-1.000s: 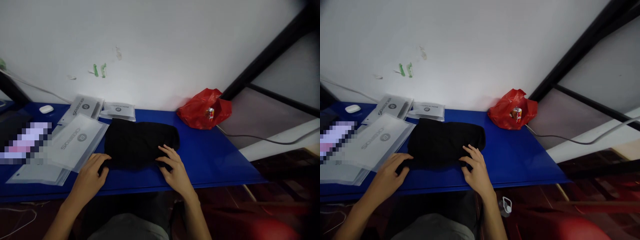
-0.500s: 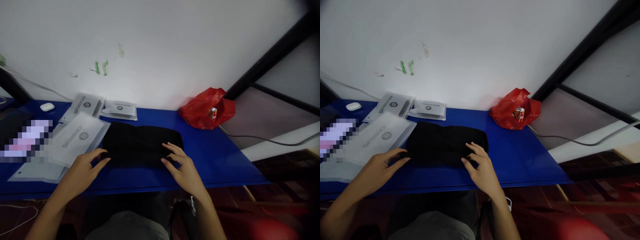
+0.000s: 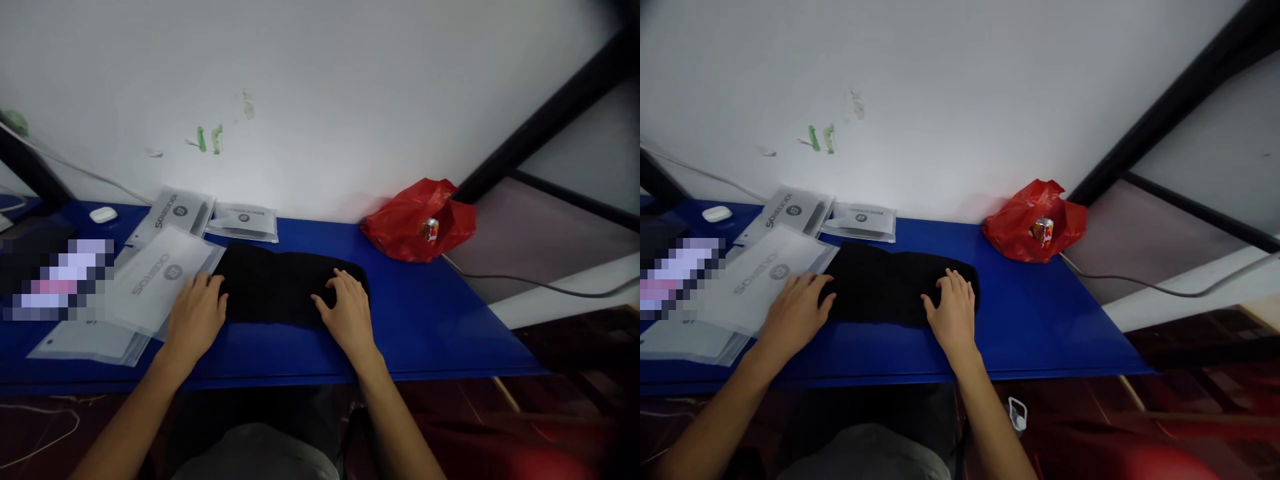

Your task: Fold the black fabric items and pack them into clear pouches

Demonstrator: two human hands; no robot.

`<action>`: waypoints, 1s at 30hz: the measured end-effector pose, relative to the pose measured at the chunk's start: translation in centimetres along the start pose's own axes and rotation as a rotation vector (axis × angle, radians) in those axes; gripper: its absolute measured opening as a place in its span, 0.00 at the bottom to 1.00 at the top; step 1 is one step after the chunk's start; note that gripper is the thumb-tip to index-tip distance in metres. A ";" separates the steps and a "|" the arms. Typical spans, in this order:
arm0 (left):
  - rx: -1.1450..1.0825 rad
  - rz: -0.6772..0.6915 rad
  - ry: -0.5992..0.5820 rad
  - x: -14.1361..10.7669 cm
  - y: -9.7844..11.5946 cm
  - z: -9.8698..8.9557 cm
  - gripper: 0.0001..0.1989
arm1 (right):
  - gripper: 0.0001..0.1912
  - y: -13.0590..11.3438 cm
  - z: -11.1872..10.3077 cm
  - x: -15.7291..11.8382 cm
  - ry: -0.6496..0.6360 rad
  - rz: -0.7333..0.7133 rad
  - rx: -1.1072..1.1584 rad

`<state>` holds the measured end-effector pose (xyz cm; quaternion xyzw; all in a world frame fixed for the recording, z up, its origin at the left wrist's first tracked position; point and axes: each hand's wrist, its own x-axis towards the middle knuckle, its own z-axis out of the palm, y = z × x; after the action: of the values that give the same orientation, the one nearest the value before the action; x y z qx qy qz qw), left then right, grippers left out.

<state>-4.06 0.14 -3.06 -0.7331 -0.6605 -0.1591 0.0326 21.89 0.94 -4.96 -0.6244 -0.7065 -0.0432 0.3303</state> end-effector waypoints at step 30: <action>-0.057 0.393 -0.139 -2.0 -1.7 -0.8 0.17 | 0.15 2.1 -3.9 -2.0 -0.365 -0.390 -0.057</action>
<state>-6.06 -1.78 -3.12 -0.8577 -0.5005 -0.1174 -0.0037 25.45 -2.17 -3.75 -0.4831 -0.8598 -0.0126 0.1650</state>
